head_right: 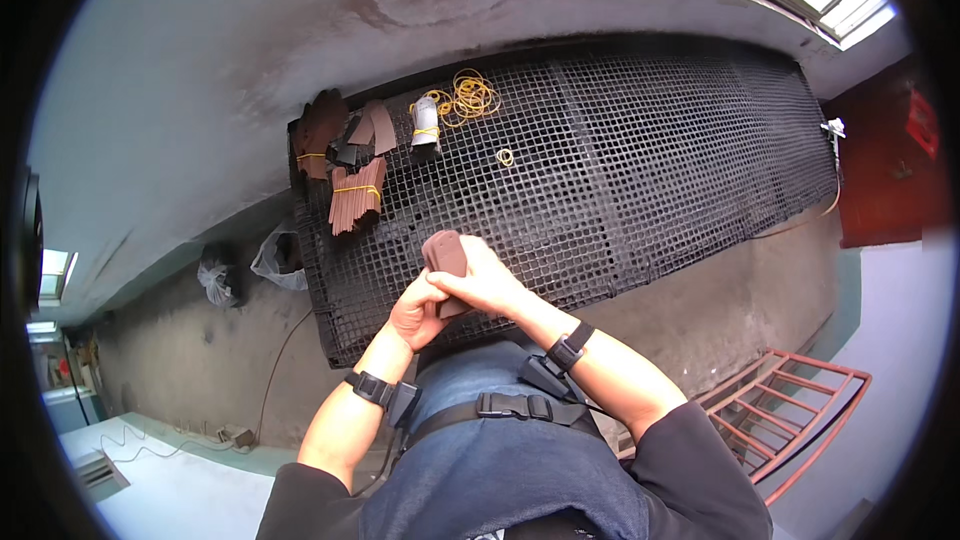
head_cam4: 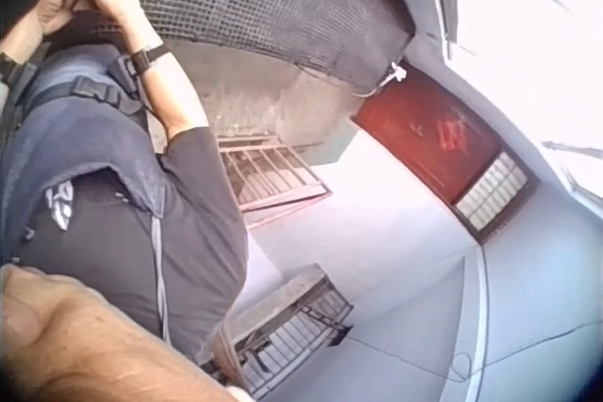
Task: The person gathers leather pieces from a metal rack, secures them with rubber bands, and places the bundle into a plastic bag. After tying the bag shut, they retrieve more leather pieces from other bags and organize them into bundles on the rack.
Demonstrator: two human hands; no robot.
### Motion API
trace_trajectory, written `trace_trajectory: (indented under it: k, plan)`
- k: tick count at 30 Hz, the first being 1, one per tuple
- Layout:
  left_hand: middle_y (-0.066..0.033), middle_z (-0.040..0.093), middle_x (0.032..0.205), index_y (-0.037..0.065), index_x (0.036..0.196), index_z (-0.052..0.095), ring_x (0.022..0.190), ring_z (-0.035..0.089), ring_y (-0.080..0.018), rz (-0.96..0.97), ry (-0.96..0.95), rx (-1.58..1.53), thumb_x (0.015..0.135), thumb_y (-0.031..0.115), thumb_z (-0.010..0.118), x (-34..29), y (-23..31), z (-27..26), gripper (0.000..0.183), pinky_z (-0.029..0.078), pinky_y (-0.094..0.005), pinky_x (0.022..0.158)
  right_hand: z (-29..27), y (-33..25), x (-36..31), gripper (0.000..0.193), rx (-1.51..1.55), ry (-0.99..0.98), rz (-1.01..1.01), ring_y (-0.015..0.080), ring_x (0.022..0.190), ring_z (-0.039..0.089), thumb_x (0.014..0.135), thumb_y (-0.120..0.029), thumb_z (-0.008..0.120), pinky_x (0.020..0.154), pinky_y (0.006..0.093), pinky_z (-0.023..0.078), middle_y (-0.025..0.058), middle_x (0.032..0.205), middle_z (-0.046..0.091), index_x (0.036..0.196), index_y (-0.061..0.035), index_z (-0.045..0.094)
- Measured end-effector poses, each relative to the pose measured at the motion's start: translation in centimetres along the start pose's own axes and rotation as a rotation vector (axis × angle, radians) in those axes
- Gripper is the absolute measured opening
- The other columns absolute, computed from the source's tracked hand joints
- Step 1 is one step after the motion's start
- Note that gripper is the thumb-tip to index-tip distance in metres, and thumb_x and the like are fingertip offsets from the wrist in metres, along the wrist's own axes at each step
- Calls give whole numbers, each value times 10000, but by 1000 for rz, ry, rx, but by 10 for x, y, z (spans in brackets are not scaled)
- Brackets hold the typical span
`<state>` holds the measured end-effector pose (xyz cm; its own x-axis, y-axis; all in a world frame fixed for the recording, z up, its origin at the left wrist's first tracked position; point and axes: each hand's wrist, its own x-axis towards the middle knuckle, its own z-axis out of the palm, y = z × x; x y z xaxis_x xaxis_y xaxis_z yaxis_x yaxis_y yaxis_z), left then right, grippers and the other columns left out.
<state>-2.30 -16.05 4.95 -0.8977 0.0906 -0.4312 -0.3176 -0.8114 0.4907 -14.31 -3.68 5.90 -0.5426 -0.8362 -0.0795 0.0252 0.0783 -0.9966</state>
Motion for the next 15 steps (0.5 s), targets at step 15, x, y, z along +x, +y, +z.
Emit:
trace_trajectory:
  k: [15]
  plan:
    - [-203, 613, 1177, 137, 1516, 312, 1042, 645, -362, 446, 344, -205, 724, 123, 633, -145, -14, -51, 854, 540, -529, 917, 7, -9, 153, 535, -639, 64, -11, 322, 1067, 621, 821, -364, 679, 947, 422, 495, 184, 1156, 621, 1232, -36, 585]
